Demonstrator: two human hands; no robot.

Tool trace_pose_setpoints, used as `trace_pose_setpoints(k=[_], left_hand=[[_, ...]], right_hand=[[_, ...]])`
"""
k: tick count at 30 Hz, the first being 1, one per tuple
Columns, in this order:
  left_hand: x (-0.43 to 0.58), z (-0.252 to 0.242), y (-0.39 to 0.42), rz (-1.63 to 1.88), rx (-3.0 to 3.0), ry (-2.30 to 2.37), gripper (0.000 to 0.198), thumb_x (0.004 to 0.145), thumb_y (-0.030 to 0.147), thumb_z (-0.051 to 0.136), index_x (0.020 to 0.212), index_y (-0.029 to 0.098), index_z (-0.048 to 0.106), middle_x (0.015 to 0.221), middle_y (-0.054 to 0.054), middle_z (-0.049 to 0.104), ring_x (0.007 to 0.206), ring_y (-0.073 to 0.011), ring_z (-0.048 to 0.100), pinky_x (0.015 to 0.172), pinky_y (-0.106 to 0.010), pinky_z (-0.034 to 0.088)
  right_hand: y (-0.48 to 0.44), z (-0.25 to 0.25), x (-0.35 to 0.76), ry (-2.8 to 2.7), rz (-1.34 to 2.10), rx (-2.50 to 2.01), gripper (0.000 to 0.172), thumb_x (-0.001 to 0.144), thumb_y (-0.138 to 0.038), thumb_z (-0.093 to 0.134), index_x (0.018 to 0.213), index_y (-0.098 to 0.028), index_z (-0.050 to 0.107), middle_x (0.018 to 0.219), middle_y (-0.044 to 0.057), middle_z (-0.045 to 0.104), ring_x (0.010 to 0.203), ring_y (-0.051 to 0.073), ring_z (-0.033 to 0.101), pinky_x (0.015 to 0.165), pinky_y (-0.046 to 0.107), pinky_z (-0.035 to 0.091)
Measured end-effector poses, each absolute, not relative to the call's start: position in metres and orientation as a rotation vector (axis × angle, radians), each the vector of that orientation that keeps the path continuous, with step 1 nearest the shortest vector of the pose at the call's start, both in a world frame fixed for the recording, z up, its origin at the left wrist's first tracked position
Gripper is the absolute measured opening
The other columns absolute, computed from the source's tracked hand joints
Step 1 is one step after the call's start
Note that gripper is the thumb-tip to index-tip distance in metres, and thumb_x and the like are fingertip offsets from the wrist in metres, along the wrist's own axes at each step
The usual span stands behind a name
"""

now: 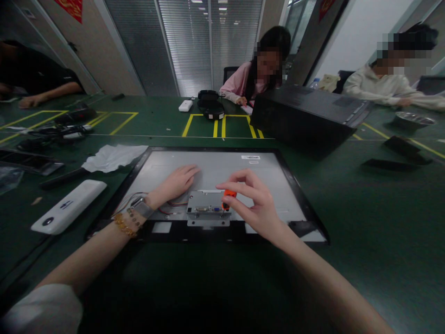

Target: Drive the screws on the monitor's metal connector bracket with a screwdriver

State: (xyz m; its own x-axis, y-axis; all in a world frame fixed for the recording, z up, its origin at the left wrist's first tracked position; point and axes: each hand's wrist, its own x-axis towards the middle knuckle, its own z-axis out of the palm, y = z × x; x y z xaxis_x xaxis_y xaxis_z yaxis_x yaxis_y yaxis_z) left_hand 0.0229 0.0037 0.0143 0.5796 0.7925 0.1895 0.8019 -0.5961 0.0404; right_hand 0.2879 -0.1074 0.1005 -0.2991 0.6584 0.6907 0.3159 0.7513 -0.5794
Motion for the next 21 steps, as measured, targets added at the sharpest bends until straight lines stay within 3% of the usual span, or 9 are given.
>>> trace_pose_setpoints(k=[4, 7, 11, 17, 21], left_hand=[[0.0225, 0.0147, 0.0035, -0.306, -2.755, -1.381, 0.04, 0.097, 0.018, 0.035, 0.135, 0.013, 0.05, 0.141, -0.014, 0.049, 0.127, -0.0235, 0.048, 0.107, -0.041, 0.037], [0.0219, 0.0143, 0.0034, -0.317, -2.76, -1.378, 0.04, 0.098, 0.019, 0.034, 0.135, 0.014, 0.05, 0.142, -0.014, 0.048, 0.127, -0.0234, 0.047, 0.107, -0.042, 0.037], [0.0215, 0.0119, 0.0046, -0.305, -2.741, -1.374, 0.04, 0.098, 0.018, 0.037, 0.135, 0.013, 0.05, 0.141, -0.013, 0.049, 0.126, -0.0235, 0.047, 0.108, -0.039, 0.036], [0.0217, 0.0107, 0.0053, -0.318, -2.742, -1.375, 0.04, 0.098, 0.018, 0.036, 0.135, 0.012, 0.05, 0.141, -0.014, 0.049, 0.127, -0.0233, 0.047, 0.109, -0.04, 0.036], [0.0219, 0.0131, 0.0037, -0.322, -2.753, -1.371, 0.04, 0.098, 0.018, 0.036, 0.136, 0.013, 0.05, 0.142, -0.014, 0.049, 0.127, -0.023, 0.047, 0.109, -0.04, 0.036]], right_hand=[[-0.1084, 0.1007, 0.2873, -1.887, 0.37, -0.792, 0.034, 0.088, -0.015, 0.061, 0.117, -0.032, 0.068, 0.088, 0.003, 0.062, 0.078, 0.018, 0.059, 0.066, 0.035, 0.05], [-0.1099, 0.1005, 0.2862, -1.87, 0.439, -0.798, 0.037, 0.091, -0.015, 0.056, 0.124, -0.028, 0.063, 0.096, 0.005, 0.066, 0.087, 0.02, 0.062, 0.073, 0.039, 0.052], [-0.1109, 0.1007, 0.2866, -1.878, 0.538, -0.75, 0.033, 0.095, -0.012, 0.045, 0.119, -0.025, 0.064, 0.102, 0.006, 0.068, 0.095, 0.02, 0.063, 0.078, 0.04, 0.052], [-0.1088, 0.0979, 0.2892, -1.858, 0.42, -0.756, 0.028, 0.088, -0.013, 0.062, 0.109, -0.029, 0.071, 0.093, 0.003, 0.06, 0.085, 0.018, 0.059, 0.07, 0.036, 0.049], [-0.1087, 0.0963, 0.2884, -1.84, 0.413, -0.769, 0.035, 0.087, -0.011, 0.061, 0.117, -0.03, 0.068, 0.092, 0.003, 0.062, 0.084, 0.019, 0.06, 0.069, 0.036, 0.049]])
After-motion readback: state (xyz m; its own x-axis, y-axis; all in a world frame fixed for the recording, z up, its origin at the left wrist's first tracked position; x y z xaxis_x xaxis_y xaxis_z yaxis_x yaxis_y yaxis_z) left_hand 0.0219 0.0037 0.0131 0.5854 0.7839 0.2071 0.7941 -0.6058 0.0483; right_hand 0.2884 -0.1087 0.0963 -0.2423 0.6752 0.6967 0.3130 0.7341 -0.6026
